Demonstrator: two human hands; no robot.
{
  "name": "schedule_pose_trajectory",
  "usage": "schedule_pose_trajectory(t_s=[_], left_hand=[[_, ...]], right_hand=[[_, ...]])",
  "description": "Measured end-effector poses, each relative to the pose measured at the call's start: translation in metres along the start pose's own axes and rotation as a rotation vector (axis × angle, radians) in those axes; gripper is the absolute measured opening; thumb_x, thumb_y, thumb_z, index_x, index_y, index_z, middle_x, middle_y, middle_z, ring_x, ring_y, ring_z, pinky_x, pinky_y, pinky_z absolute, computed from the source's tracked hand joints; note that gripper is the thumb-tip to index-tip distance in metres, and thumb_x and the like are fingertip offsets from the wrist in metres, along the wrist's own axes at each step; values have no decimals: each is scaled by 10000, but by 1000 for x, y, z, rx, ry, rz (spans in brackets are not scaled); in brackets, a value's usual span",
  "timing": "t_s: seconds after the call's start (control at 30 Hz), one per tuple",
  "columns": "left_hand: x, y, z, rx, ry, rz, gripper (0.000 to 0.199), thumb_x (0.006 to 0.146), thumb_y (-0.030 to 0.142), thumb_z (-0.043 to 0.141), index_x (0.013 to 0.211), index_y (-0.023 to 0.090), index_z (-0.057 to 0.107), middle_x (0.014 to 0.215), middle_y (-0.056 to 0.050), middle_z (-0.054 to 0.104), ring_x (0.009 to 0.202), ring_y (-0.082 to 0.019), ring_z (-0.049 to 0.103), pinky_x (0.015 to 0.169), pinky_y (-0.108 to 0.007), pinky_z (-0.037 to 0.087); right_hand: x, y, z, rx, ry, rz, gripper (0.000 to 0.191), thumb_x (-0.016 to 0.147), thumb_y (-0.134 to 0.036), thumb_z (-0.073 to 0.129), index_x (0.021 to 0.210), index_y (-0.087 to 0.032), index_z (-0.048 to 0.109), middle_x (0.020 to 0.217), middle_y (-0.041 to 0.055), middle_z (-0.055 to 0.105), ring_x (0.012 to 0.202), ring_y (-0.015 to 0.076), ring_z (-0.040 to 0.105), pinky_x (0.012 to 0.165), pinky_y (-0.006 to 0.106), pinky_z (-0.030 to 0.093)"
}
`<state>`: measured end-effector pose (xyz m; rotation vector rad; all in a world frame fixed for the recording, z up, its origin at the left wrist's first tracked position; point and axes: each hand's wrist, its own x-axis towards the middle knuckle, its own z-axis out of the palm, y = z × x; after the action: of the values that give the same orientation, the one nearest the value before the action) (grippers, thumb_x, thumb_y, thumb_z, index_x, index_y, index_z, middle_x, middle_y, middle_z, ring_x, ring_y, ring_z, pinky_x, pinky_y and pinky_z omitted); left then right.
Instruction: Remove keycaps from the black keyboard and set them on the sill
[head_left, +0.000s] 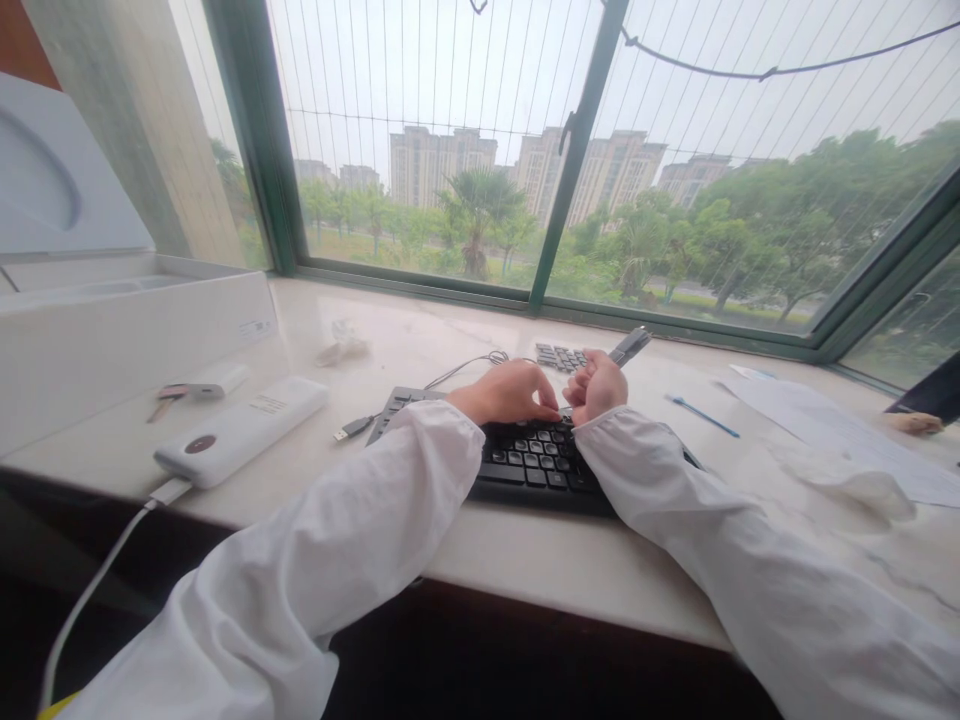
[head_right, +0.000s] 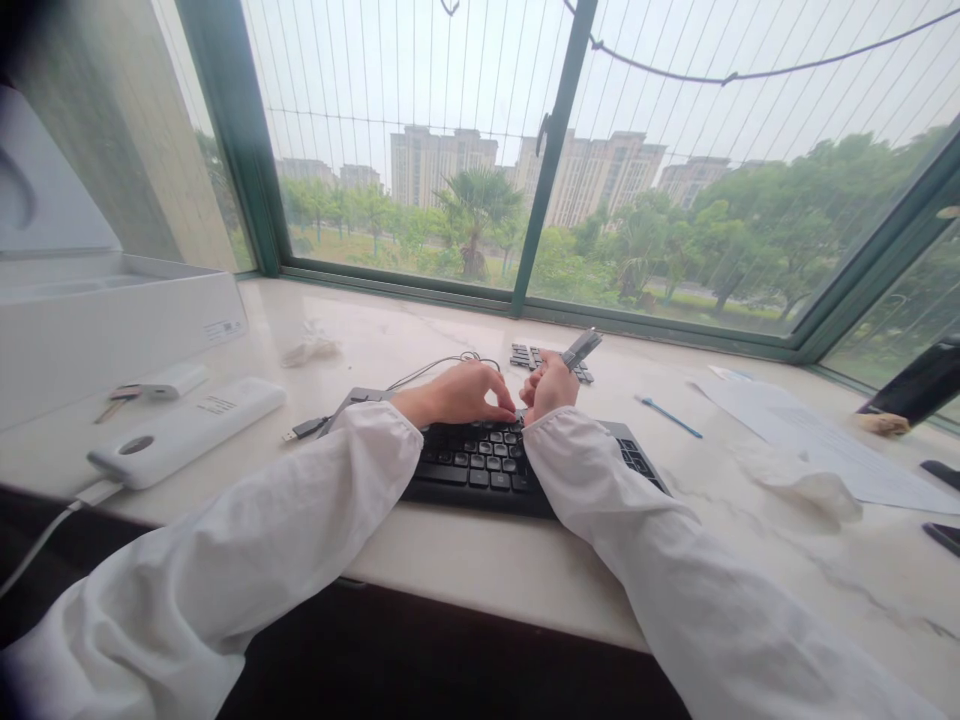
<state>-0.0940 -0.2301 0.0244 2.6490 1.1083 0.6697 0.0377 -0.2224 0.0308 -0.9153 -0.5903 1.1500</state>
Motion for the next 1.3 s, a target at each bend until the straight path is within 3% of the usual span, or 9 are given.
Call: schedule_pose_trajectory(t_s=[0.27,0.6,0.77,1.0,1.13,1.3], left_hand=[[2,2,2,-68,-3,34,167,739,284,662,822,194,775,769,-37,727,722,-161,629,734,-246,455],[2,-2,1,-145,-22,-17,187,711,300,682,819,184,780,752,-43,717,691,-152,611,676,-241,436],[1,-6,3,-269,-24,-91,221,694,320,699,856,191,778,731,-22,710,691,-142,609,647,-229,428],[2,-9,3,-329,-35,-123,229,668,333,722,845,199,781,749,-13,715,713,-135,607,722,-228,437],[2,-12,6,-356,-35,-89,244,671,344,718,850,191,780,741,-18,716,711,-135,604,694,-222,431],[2,-11,5,-308,-26,-117,266,666,364,723,857,189,782,666,-8,691,634,-124,573,628,-225,413]], right_hand=[[15,-4,-7,17,-63,27,374,796,-201,501,557,-215,213,321,-108,194,282,43,115,272,186,104],[10,12,-3,-79,-121,-23,379,754,-222,536,533,-229,228,315,-112,186,267,45,125,264,196,95],[7,12,-3,-124,-102,-43,397,741,-228,547,529,-238,211,311,-110,185,251,51,143,257,207,107],[2,12,-2,-170,-58,-22,375,723,-206,541,518,-238,229,301,-104,201,250,54,152,248,209,104],[-1,15,-2,-123,-55,-92,392,711,-223,558,519,-239,216,298,-109,194,253,54,155,249,208,130],[-1,14,-5,-15,-104,-27,417,721,-238,546,533,-229,173,301,-112,167,269,45,109,263,198,107]])
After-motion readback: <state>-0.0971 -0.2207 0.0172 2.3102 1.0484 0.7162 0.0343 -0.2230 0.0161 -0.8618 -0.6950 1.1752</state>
